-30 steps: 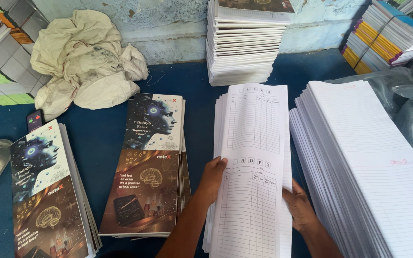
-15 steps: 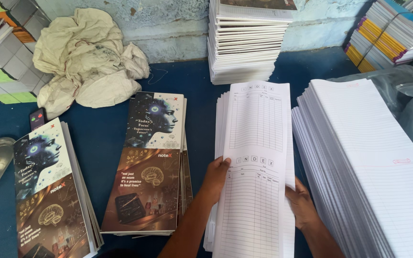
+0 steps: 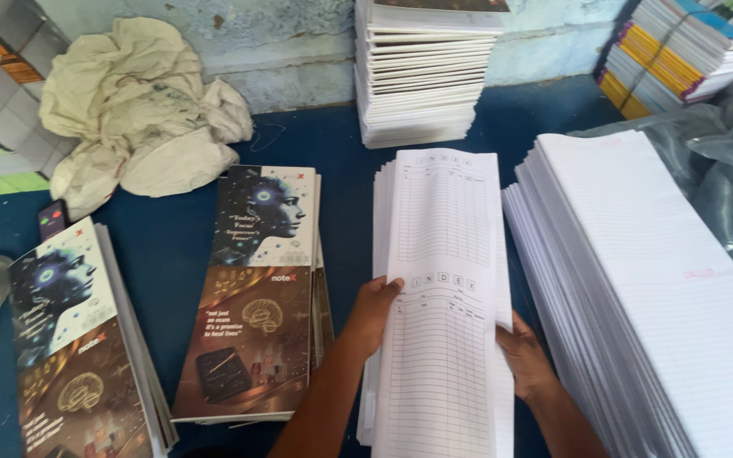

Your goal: The person assembles notebooks by inserting stacks of lined paper into printed covers. They repeatedly pick up paper stacks, align them with the covers, and place them inside, then stack the completed notebooks.

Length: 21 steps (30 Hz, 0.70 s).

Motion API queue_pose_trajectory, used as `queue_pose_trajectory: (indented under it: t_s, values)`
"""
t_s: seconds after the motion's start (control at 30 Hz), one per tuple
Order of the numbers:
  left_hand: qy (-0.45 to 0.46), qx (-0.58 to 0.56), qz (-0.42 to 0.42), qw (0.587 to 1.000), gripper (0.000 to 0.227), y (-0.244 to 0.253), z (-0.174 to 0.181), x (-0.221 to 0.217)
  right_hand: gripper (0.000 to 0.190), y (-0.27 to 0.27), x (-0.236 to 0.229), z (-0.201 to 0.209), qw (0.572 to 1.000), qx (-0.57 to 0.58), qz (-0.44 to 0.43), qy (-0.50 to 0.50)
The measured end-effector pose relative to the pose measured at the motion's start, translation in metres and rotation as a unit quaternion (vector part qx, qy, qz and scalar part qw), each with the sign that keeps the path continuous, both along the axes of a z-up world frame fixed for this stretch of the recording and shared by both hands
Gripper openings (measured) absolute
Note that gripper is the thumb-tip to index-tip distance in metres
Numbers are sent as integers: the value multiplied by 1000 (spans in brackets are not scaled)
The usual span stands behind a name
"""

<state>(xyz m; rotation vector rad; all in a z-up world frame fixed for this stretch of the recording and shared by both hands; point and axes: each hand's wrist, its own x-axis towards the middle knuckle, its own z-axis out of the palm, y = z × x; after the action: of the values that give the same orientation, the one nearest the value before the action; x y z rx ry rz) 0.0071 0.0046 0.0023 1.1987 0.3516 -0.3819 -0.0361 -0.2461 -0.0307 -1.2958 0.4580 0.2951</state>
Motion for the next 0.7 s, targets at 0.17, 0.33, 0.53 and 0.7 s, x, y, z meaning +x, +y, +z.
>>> queue_pose_trajectory:
  t_s: [0.17, 0.33, 0.53, 0.7]
  values:
    - [35, -51, -11, 998, 41, -1, 5, 4, 49, -2, -1, -4, 1000, 13, 3, -3]
    - [42, -36, -26, 998, 42, -2, 13, 3, 43, 3, -1, 3, 999, 28, -3, 19]
    - [44, -22, -36, 998, 46, -3, 20, 4, 44, 15, -3, 22, 998, -4, -7, 60]
    - [31, 50, -36, 998, 48, -7, 18, 7, 71, 16, -4, 23, 998, 7, 11, 59]
